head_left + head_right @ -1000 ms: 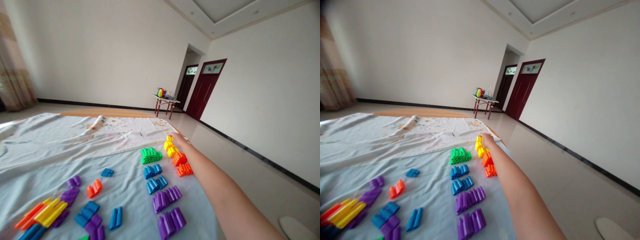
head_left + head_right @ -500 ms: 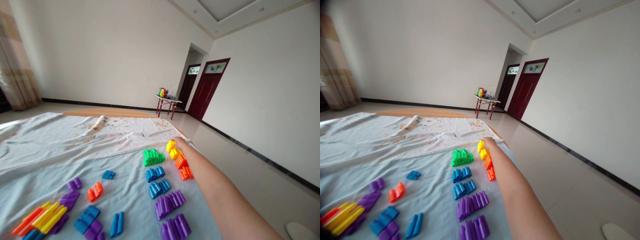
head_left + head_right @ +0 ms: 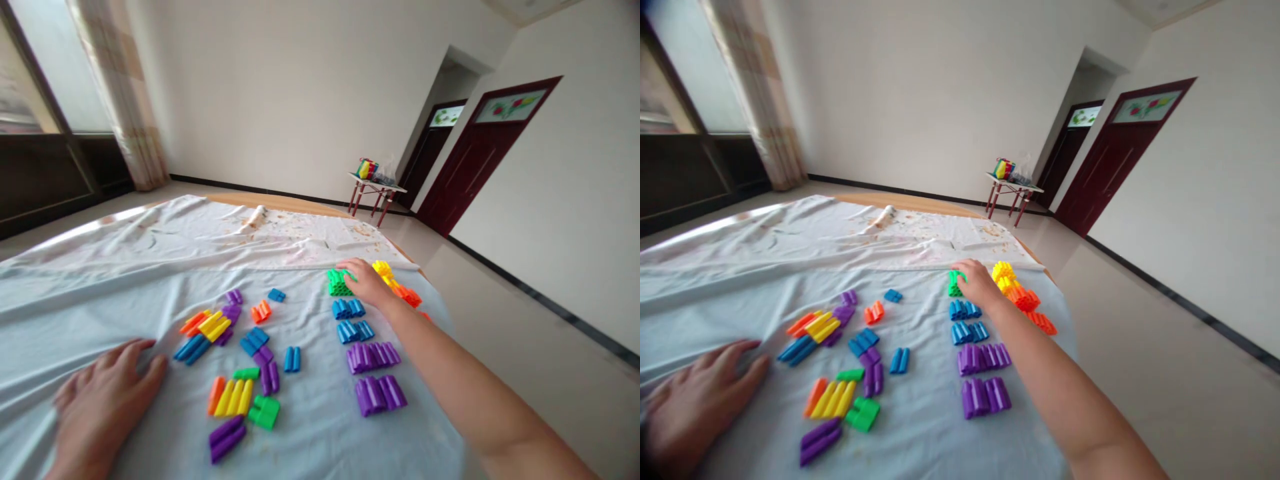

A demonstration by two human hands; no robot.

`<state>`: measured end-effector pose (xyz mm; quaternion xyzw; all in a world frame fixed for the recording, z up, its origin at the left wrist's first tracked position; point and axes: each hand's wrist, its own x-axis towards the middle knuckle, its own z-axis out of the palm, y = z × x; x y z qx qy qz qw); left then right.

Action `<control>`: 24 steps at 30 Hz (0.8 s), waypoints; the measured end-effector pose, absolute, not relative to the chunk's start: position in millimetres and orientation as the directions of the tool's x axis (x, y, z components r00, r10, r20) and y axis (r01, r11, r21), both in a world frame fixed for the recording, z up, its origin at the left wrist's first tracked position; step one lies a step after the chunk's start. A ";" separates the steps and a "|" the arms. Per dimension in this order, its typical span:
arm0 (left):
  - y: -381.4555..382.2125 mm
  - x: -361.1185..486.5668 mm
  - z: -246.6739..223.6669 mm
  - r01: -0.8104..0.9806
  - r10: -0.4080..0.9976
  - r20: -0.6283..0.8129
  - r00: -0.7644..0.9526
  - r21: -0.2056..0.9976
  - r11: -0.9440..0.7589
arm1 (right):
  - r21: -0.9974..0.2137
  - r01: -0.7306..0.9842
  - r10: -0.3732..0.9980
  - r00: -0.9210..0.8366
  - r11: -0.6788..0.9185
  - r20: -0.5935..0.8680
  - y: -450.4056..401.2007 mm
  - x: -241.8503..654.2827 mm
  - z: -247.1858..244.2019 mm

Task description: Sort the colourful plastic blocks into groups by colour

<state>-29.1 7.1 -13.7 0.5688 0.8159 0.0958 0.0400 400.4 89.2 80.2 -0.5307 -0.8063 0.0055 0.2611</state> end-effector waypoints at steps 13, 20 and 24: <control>-7.6 -14.6 6.1 0.930 0.949 0.112 -0.295 0.260 0.258 | -0.440 0.628 0.757 -0.610 0.641 0.233 -32.6 229.3 12.5; -8.5 -16.5 4.5 0.929 0.951 0.121 -0.285 0.280 0.243 | -0.328 0.758 0.824 -0.540 0.564 0.171 -36.5 236.9 22.7; -9.1 -16.2 7.3 0.924 0.950 0.101 -0.296 0.285 0.257 | -0.329 0.744 0.812 -0.557 0.581 0.174 -40.5 242.3 23.6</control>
